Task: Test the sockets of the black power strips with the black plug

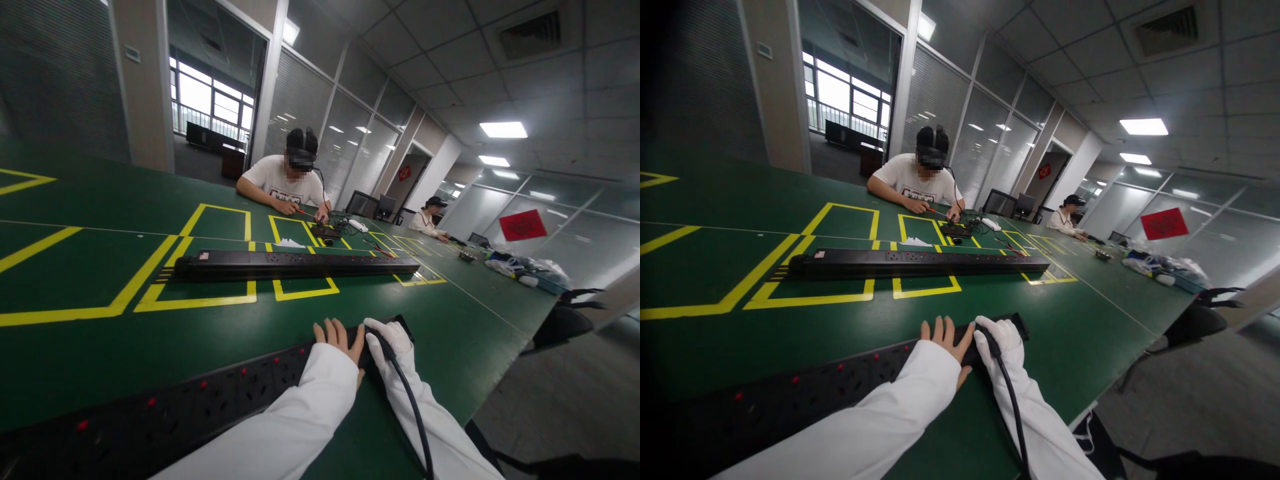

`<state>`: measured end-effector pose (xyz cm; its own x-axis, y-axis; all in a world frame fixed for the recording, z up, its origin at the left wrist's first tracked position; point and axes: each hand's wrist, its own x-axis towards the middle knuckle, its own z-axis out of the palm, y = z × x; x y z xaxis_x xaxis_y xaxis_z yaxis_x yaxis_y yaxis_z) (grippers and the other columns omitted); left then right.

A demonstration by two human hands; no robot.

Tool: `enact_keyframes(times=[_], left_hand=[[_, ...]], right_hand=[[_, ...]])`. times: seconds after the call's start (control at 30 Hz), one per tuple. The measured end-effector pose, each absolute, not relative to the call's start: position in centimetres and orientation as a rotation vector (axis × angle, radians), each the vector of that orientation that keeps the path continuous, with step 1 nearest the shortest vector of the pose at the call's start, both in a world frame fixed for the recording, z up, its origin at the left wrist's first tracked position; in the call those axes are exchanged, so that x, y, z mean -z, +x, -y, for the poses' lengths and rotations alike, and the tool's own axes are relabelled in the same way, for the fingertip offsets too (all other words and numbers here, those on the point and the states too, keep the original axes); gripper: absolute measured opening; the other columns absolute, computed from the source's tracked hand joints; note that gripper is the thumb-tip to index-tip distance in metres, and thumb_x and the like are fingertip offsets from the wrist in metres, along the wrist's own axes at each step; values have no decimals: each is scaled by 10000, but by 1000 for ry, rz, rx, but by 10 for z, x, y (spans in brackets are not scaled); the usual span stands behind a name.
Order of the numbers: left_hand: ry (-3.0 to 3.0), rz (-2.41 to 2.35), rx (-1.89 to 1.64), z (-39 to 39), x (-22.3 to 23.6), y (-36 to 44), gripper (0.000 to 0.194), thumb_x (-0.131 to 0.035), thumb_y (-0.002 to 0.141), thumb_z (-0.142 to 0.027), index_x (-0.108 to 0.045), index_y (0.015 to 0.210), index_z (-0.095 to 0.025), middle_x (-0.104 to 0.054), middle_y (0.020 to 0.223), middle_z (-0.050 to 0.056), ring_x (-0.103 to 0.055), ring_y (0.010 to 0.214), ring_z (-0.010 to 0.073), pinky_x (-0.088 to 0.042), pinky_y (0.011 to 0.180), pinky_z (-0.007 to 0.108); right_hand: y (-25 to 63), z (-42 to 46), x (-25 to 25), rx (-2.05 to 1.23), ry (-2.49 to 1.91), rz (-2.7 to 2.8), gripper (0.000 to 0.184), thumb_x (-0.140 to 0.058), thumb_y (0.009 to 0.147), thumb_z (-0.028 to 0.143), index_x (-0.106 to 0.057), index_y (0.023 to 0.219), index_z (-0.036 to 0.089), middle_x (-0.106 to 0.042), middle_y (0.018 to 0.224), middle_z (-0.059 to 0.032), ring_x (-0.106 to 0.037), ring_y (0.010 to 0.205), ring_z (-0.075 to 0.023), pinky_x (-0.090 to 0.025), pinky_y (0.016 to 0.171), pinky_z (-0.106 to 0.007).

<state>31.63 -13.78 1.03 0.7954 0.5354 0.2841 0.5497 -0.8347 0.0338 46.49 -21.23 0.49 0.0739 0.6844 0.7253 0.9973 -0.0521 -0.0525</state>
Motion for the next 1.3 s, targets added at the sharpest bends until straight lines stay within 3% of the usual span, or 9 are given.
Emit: enact_keyframes(times=[0.17,1.3], left_hand=[[-2947,927,450,142,-9,327,759,-706,738,-500,-415,1391,-246,-567,1238,239,-563,1013,396,-345,843,519],[-2949,905,451,140,-1,331,785,-720,723,-469,-401,1399,-230,-568,1225,238,-550,999,413,-327,831,550]], right_hand=[[465,212,-7,769,-1781,1676,248,-533,878,263,-614,1108,218,-645,796,-38,-565,709,-179,-459,700,-349],[466,211,-10,806,-1823,1696,244,-481,886,309,-635,1053,218,-658,804,-40,-583,705,-175,-473,692,-326]])
